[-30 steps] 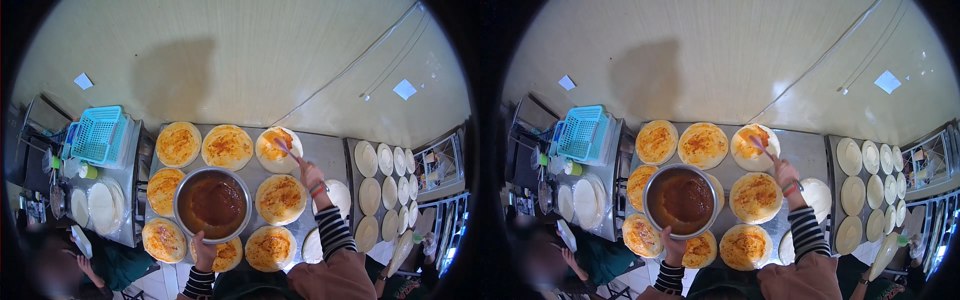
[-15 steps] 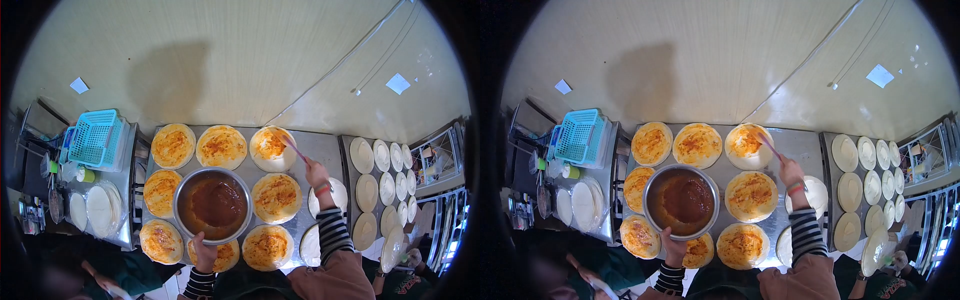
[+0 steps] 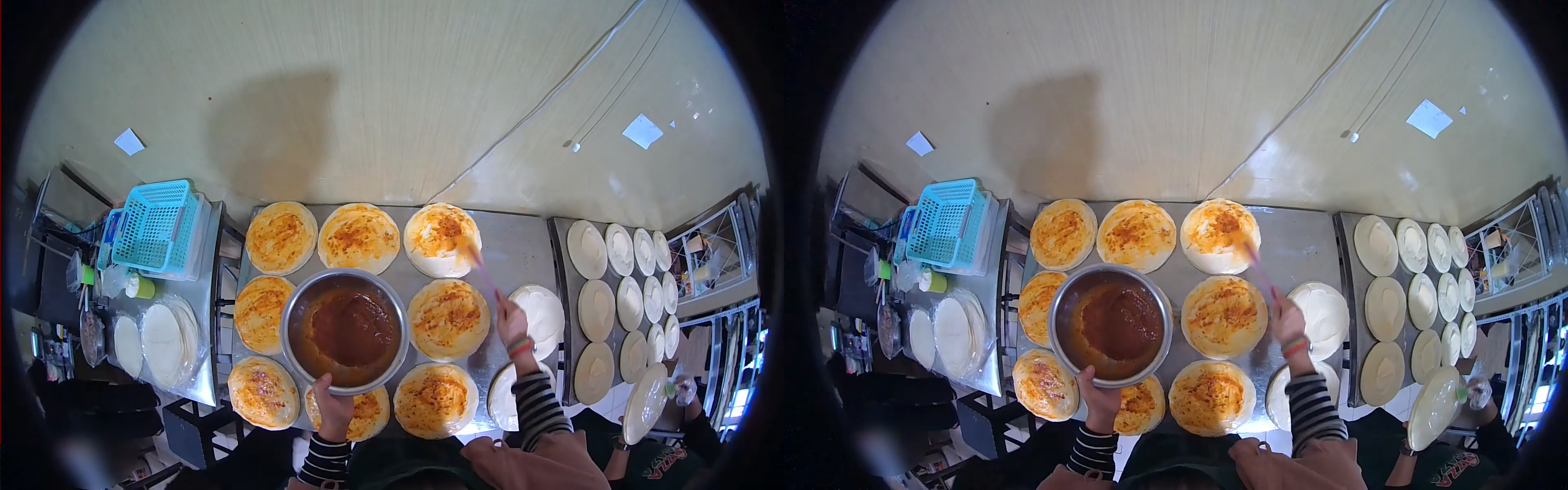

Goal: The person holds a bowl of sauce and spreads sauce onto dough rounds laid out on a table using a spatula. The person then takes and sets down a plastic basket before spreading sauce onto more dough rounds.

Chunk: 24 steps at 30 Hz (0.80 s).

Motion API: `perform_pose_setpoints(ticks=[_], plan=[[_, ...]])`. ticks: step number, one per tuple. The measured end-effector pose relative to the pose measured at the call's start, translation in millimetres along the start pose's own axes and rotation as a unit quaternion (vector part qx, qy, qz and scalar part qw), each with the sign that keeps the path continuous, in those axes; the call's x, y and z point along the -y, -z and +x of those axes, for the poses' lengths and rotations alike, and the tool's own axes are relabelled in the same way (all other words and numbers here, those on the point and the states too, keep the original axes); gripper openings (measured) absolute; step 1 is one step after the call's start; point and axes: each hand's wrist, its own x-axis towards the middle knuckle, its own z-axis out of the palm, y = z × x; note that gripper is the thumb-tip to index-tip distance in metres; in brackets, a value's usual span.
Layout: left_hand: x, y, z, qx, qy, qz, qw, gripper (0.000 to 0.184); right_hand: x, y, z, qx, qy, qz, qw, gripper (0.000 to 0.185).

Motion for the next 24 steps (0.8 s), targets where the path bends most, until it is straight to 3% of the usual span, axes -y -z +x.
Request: perform_pose_setpoints(ticks=[2,5,6,8,9,10,12,13,14,15,17,21,24], plan=[[1,3,-1,0.008,-0.014,0.046,0.999,0.030,0,-10,13,-0.053,-0.007,0.010,0.999,0.028],[-2,1,-4,0.018,-0.025,0.053,0.998,0.029,5,-38,2,0.140,-0.036,-0.110,0.983,0.032],[0,3,-5,0.019,-0.025,0.047,0.998,0.028,14,-37,-4,0.143,-0.036,-0.112,0.983,0.032],[1,13,-5,0.030,-0.056,0.161,0.985,0.028,31,-35,-16,0.048,0.065,0.007,0.997,0.029],[-1,13,-6,0.032,-0.066,0.199,0.977,0.028,33,-31,-2,0.082,0.036,-0.009,0.996,0.029],[-2,9,-6,0.044,-0.069,0.178,0.981,0.027,31,-31,18,0.082,0.039,-0.009,0.996,0.029],[-11,-14,-9,0.054,-0.074,0.155,0.984,0.028,26,-33,54,-0.010,0.025,0.012,1.000,0.029],[-18,-30,-12,0.022,-0.030,0.089,0.995,0.040,27,-34,60,-0.009,0.026,0.013,1.000,0.029],[-22,-38,-14,-0.010,0.014,0.023,1.000,0.054,33,-34,65,0.054,0.015,-0.053,0.997,0.030],[-23,-38,-15,-0.010,0.014,0.024,1.000,0.054,38,-32,66,0.116,0.005,-0.119,0.986,0.032],[-25,-34,-18,0.001,0.032,-0.001,0.999,0.036,49,-17,39,0.116,-0.001,-0.120,0.986,0.030],[-29,-21,-14,-0.003,0.043,-0.043,0.998,0.032,31,20,-11,0.125,-0.013,-0.122,0.984,0.030],[-16,-3,-9,0.022,-0.014,0.162,0.986,0.054,25,26,8,0.052,-0.005,-0.064,0.997,0.029]])
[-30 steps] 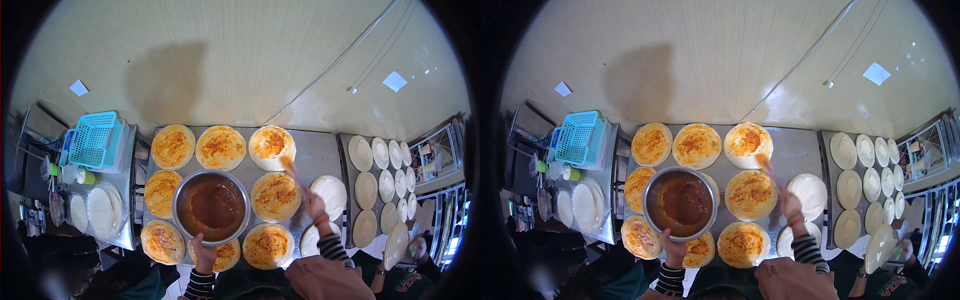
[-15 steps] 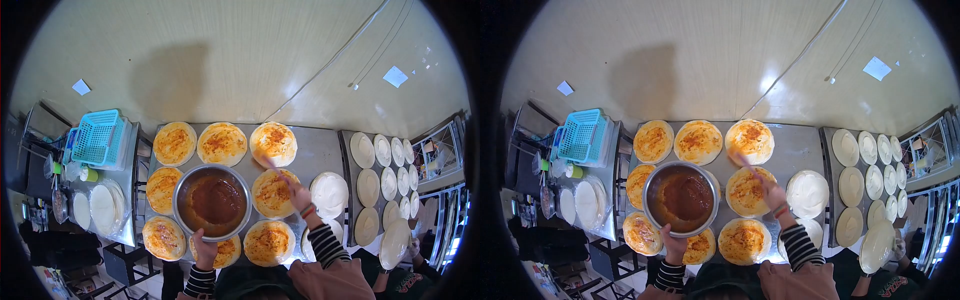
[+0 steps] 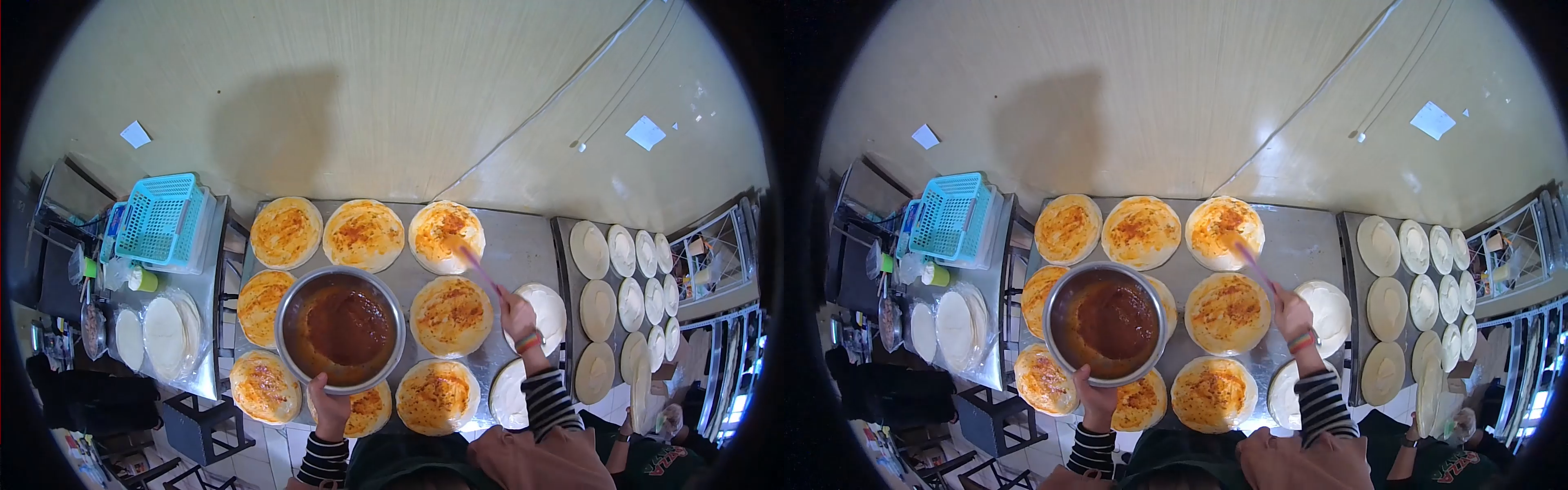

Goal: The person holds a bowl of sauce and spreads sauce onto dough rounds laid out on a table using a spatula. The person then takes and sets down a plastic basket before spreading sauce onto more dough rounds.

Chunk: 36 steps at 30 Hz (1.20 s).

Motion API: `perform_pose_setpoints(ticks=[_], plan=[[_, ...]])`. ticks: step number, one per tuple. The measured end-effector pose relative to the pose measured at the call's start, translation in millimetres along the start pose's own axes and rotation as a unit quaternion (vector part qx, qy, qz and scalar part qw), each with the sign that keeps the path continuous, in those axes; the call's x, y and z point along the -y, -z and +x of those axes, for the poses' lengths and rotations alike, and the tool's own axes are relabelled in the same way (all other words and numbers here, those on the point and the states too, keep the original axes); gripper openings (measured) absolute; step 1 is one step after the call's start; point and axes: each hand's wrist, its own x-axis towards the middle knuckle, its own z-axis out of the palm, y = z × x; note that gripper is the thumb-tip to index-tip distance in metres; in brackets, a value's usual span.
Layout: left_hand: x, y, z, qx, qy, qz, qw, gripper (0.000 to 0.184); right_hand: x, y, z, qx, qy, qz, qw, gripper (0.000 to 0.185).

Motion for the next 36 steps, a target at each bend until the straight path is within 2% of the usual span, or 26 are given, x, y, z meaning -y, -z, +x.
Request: perform_pose_setpoints(ticks=[1,3,5,8,12,16,20,22,24,26,28,30,33,36], plan=[[4,1,2,-0.015,-0.002,0.018,1.000,0.054,3,-1,19,0.019,-0.024,-0.004,1.000,0.030],[0,-10,2,-0.030,-0.005,0.036,0.999,0.053,1,-25,53,0.013,-0.007,-0.004,1.000,0.030],[-20,-33,0,-0.024,0.044,-0.134,0.990,0.052,7,-41,54,0.008,0.002,0.001,1.000,0.030],[-18,-23,-1,-0.009,0.059,-0.074,0.995,0.051,15,-42,19,0.050,0.017,-0.031,0.998,0.028],[-26,-21,3,-0.018,0.038,-0.097,0.994,0.051,-24,-13,-33,0.002,-0.032,-0.063,0.998,0.027],[-37,-38,5,-0.028,0.043,-0.161,0.986,0.051,-35,-8,-28,-0.081,-0.034,-0.045,0.995,0.029],[-35,-38,5,-0.089,0.008,-0.183,0.979,0.052,-30,-51,-9,-0.099,0.101,-0.035,0.989,0.033],[-27,-17,7,-0.085,-0.008,-0.184,0.979,0.052,-42,-48,-2,-0.073,0.063,-0.019,0.995,0.034],[-30,-11,9,-0.081,-0.024,-0.192,0.978,0.053,-38,-19,-1,-0.055,-0.094,-0.026,0.994,0.034],[-40,-15,5,-0.102,-0.049,-0.170,0.979,0.054,-30,-15,-1,-0.067,-0.075,-0.016,0.995,0.035],[-45,-19,5,-0.115,-0.041,-0.180,0.976,0.054,-11,-34,3,-0.071,0.123,0.030,0.989,0.036],[-44,-18,9,-0.126,-0.039,-0.190,0.973,0.054,44,-36,11,0.036,0.092,-0.003,0.995,0.036],[-44,-12,9,-0.116,-0.058,-0.193,0.973,0.054,66,-73,28,0.059,0.136,-0.015,0.989,0.040],[-51,-5,6,-0.122,-0.054,-0.204,0.970,0.053,52,-65,35,0.083,0.123,-0.042,0.988,0.043]])
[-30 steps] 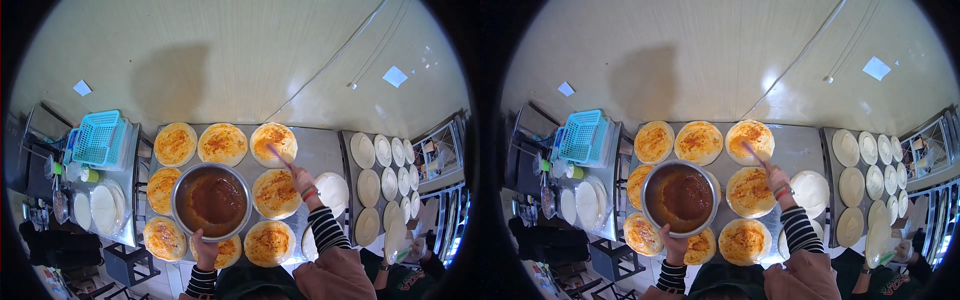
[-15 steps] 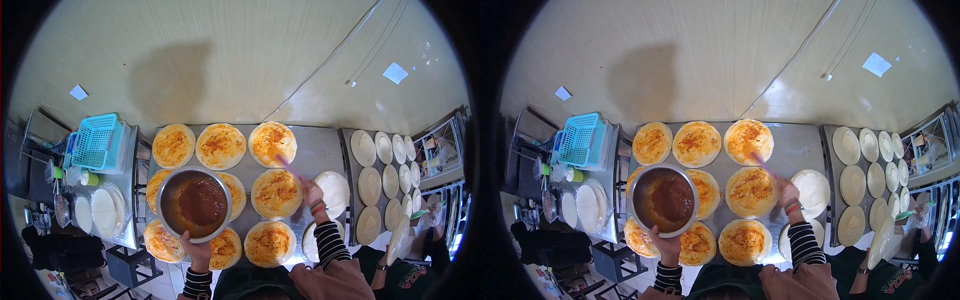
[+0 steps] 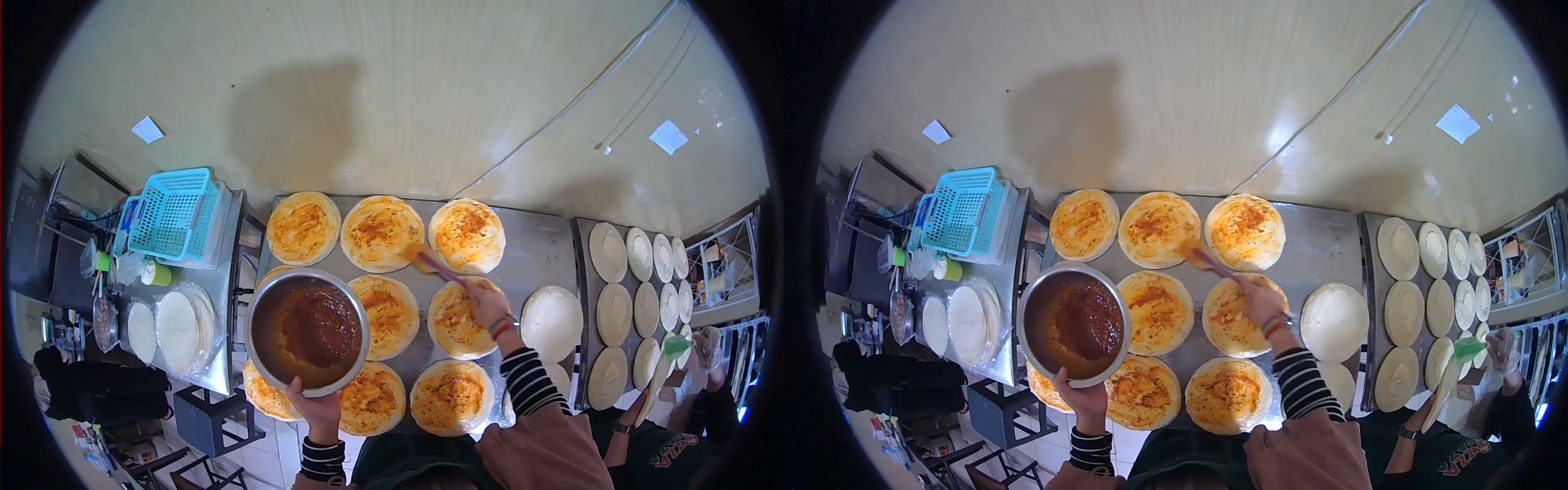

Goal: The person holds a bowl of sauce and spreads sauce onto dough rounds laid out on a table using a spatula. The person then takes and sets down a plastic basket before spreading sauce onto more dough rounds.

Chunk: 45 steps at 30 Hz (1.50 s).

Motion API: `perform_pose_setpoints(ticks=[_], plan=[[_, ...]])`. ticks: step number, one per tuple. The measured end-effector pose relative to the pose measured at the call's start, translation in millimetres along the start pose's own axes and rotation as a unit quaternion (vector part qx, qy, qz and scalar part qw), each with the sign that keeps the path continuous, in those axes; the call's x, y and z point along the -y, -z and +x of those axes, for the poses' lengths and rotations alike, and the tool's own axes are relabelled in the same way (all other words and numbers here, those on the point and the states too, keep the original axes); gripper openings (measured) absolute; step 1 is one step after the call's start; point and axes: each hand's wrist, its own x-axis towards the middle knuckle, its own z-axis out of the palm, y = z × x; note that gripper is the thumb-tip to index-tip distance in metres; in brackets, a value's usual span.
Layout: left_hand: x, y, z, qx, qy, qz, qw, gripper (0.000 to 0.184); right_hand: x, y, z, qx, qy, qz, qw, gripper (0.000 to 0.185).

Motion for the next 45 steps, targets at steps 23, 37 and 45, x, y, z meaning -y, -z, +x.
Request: perform_pose_setpoints(ticks=[23,37,45], plan=[[-19,27,9,-0.005,-0.009,-0.001,1.000,0.056,82,-20,62,0.008,0.107,-0.052,0.993,0.038],[-30,45,7,-0.004,0.003,-0.026,1.000,0.055,32,-17,54,-0.016,-0.141,-0.022,0.990,0.032],[-37,29,8,-0.005,-0.024,-0.018,1.000,0.058,98,-37,-38,-0.013,-0.039,0.050,0.998,0.032]])
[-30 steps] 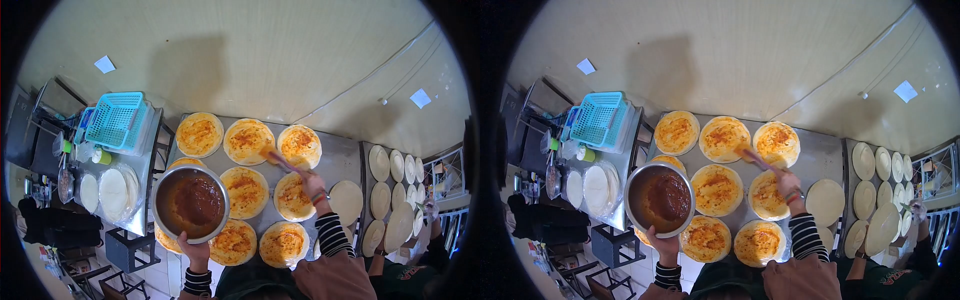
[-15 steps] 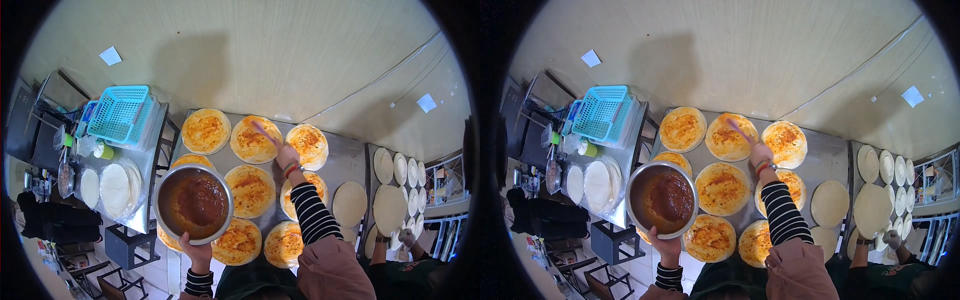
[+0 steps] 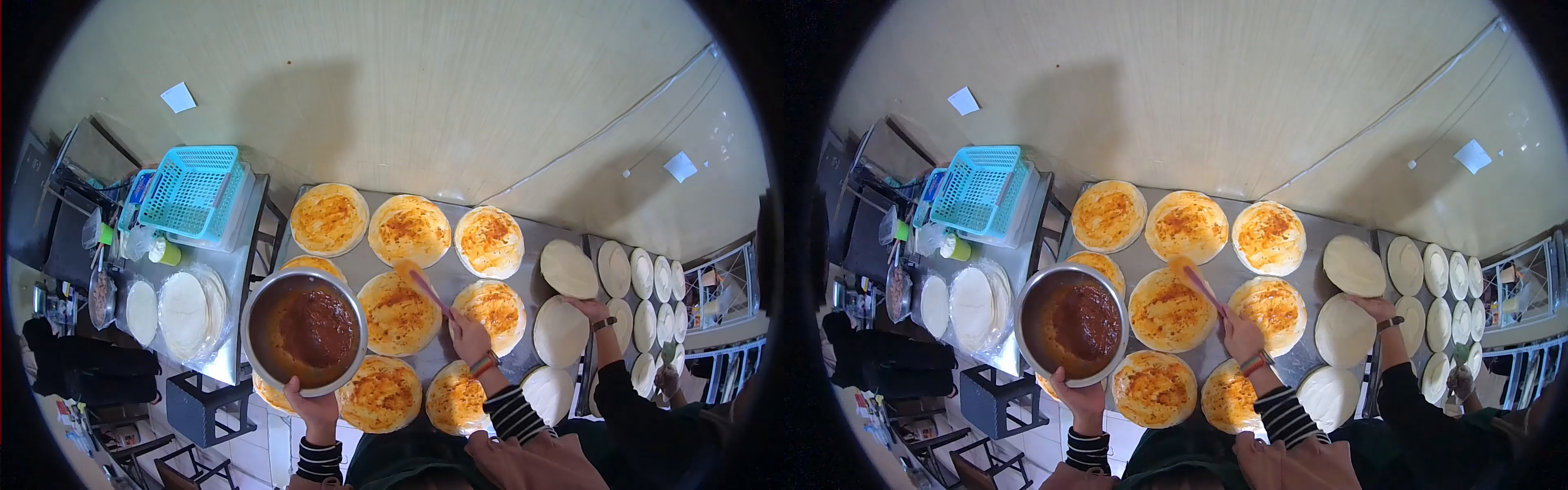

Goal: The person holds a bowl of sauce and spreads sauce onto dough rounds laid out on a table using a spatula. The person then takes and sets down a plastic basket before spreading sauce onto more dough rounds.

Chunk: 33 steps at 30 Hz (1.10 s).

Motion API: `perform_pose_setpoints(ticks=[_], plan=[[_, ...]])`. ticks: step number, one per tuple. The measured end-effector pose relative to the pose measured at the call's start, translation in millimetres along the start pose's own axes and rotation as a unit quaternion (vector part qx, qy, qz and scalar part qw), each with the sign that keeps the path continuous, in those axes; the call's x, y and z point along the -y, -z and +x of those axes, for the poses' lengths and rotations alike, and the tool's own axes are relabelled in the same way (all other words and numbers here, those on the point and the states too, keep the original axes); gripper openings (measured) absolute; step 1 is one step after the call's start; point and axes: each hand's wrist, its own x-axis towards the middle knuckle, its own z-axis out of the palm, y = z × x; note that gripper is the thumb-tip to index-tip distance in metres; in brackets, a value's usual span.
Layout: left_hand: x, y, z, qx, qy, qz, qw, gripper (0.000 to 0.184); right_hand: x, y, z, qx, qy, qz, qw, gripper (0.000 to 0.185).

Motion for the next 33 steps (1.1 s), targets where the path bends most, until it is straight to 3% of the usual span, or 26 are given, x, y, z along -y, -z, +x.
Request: perform_pose_setpoints(ticks=[3,9,12,14,17,21,22,25,29,33], plan=[[3,4,0,0.004,0.004,-0.003,1.000,0.058,9,3,32,-0.020,-0.034,0.038,0.999,0.031],[0,1,-6,0.026,-0.005,-0.017,1.000,0.053,-40,21,29,0.032,-0.005,-0.095,0.995,0.032],[2,6,-5,0.015,0.007,-0.008,1.000,0.056,-50,56,15,-0.022,-0.051,-0.083,0.995,0.033],[6,4,-4,0.019,0.011,-0.016,1.000,0.056,-42,58,20,-0.085,-0.007,-0.043,0.995,0.034],[14,1,-5,0.013,0.008,-0.020,1.000,0.056,-31,40,28,-0.063,0.025,-0.034,0.997,0.031],[13,-2,-10,0.040,0.010,-0.006,0.999,0.055,-68,38,36,-0.142,-0.046,0.019,0.989,0.028],[15,-1,-11,0.036,0.017,-0.004,0.999,0.055,-74,48,37,-0.084,-0.141,0.012,0.986,0.030],[22,-7,-14,0.023,0.021,0.001,1.000,0.055,-106,48,47,-0.070,-0.172,0.000,0.983,0.032],[27,-21,-20,0.019,0.021,0.024,0.999,0.056,-116,44,23,-0.049,-0.068,-0.039,0.996,0.030],[26,-26,-20,0.023,0.030,0.020,0.999,0.056,-133,79,-19,-0.057,-0.132,-0.050,0.988,0.030]])
